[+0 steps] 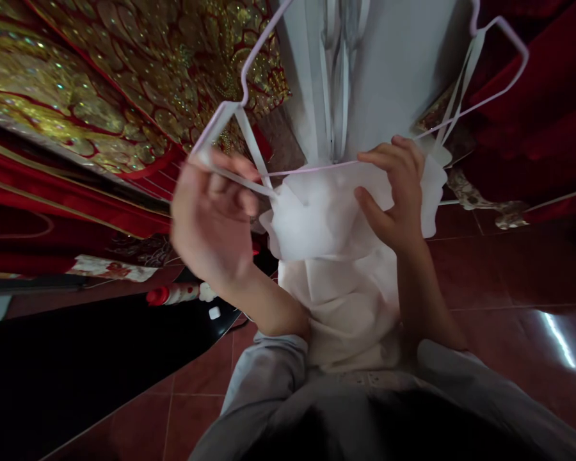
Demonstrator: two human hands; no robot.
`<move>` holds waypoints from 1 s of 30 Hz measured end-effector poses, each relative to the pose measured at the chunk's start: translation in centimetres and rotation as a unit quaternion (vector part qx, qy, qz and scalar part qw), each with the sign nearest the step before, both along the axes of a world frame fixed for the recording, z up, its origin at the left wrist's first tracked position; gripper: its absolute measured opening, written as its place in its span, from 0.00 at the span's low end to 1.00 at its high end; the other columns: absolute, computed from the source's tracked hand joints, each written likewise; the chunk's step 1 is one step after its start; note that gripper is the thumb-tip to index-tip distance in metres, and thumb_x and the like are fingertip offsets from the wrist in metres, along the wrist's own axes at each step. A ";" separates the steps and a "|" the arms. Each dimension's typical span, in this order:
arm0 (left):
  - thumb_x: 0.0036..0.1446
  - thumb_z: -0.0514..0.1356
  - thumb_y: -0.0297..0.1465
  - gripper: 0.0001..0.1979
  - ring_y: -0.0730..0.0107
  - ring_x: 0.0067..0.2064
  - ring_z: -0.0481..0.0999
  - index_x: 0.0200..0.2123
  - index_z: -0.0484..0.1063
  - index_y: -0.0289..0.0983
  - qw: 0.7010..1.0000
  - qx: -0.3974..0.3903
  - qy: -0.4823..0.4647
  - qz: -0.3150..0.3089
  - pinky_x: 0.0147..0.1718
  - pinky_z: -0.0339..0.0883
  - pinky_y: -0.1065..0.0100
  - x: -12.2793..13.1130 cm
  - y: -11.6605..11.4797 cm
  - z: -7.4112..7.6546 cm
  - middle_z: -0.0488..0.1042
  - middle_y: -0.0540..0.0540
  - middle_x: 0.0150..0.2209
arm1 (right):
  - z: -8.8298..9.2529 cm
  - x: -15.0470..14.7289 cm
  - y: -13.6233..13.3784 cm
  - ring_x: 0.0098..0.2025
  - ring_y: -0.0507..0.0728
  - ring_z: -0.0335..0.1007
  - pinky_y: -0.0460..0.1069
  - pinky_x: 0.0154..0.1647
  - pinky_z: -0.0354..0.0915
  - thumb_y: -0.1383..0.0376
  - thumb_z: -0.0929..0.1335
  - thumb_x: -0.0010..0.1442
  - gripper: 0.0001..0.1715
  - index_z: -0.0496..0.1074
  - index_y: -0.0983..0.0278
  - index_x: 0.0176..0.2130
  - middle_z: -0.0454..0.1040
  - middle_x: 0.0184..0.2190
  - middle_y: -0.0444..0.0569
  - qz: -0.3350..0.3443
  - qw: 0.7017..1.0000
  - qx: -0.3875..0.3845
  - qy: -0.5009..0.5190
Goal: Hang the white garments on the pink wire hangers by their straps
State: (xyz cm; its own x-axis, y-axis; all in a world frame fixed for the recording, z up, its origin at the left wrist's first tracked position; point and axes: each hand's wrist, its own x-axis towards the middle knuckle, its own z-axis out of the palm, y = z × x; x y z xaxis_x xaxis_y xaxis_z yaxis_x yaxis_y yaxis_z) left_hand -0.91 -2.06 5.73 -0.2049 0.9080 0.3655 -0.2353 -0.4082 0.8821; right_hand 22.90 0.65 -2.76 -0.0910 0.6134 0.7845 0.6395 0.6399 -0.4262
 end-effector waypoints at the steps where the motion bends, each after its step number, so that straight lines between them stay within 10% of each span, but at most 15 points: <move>1: 0.78 0.43 0.36 0.26 0.64 0.49 0.81 0.39 0.80 0.40 0.999 0.000 -0.044 -0.009 0.39 0.77 0.64 -0.6 0.5 0.7 0.82 0.48 0.43 | -0.1 0.0 0.0 0.65 0.62 0.62 0.68 0.72 0.58 0.56 0.66 0.64 0.23 0.69 0.51 0.58 0.73 0.52 0.49 -0.002 1.000 -0.002 0.006; 4: 0.78 0.38 0.31 0.28 0.68 0.64 0.73 0.43 0.79 0.37 0.984 0.057 -0.141 0.092 0.54 0.76 0.67 -2.0 2.3 0.8 0.81 0.50 0.51 | -0.2 -0.1 0.1 0.64 0.62 0.63 0.69 0.73 0.56 0.56 0.66 0.64 0.23 0.69 0.50 0.59 0.74 0.51 0.48 0.005 1.000 -0.008 0.016; 8: 0.73 0.52 0.28 0.17 0.62 0.53 0.81 0.40 0.81 0.43 0.967 0.032 -0.050 0.247 0.30 0.74 0.69 -2.3 3.5 -3.3 0.82 0.52 0.43 | -0.2 -0.4 0.3 0.61 0.61 0.66 0.69 0.73 0.58 0.56 0.65 0.65 0.23 0.68 0.50 0.59 0.74 0.52 0.48 0.014 0.999 -0.029 0.024; 12: 0.72 0.58 0.38 0.13 0.61 0.44 0.83 0.41 0.81 0.40 0.993 -0.005 0.013 0.120 0.25 0.69 0.70 0.4 2.5 -5.9 0.83 0.44 0.41 | -0.1 -0.8 -0.1 0.65 0.63 0.63 0.72 0.74 0.53 0.54 0.66 0.65 0.23 0.69 0.52 0.58 0.73 0.54 0.49 0.013 0.998 -0.036 0.042; 17: 0.72 0.58 0.35 0.08 0.63 0.45 0.82 0.39 0.73 0.40 0.993 0.039 -0.113 0.005 0.26 0.70 0.72 4.2 2.1 -4.9 0.81 0.45 0.39 | 0.3 -0.6 -0.5 0.65 0.63 0.63 0.70 0.75 0.53 0.54 0.68 0.64 0.22 0.70 0.47 0.58 0.73 0.56 0.45 0.043 0.997 -0.047 0.053; 21: 0.70 0.61 0.40 0.10 0.61 0.45 0.82 0.39 0.69 0.41 0.994 0.055 -0.094 0.008 0.28 0.71 0.72 4.3 2.9 -5.3 0.77 0.46 0.35 | 0.7 1.9 0.7 0.54 0.58 0.73 0.57 0.48 0.75 0.57 0.69 0.60 0.24 0.73 0.52 0.55 0.71 0.55 0.47 -0.003 0.972 0.025 0.235; 30: 0.68 0.59 0.50 0.17 0.59 0.45 0.82 0.41 0.65 0.43 0.998 0.032 -0.030 0.051 0.22 0.65 0.71 4.1 3.7 -6.3 0.75 0.45 0.36 | 6.7 4.6 2.7 0.16 0.42 0.52 0.43 0.14 0.41 0.78 0.67 0.52 0.16 0.82 0.67 0.36 0.74 0.24 0.46 0.051 0.933 -0.162 0.318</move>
State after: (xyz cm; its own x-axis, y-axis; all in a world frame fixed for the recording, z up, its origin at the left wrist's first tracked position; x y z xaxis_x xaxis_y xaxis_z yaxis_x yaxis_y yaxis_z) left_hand 3.18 1.59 -0.60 -0.3182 0.8562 0.4070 -0.2409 -0.4882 0.8388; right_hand 27.48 3.38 3.98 0.2579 0.8411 0.4754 0.1344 0.4560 -0.8798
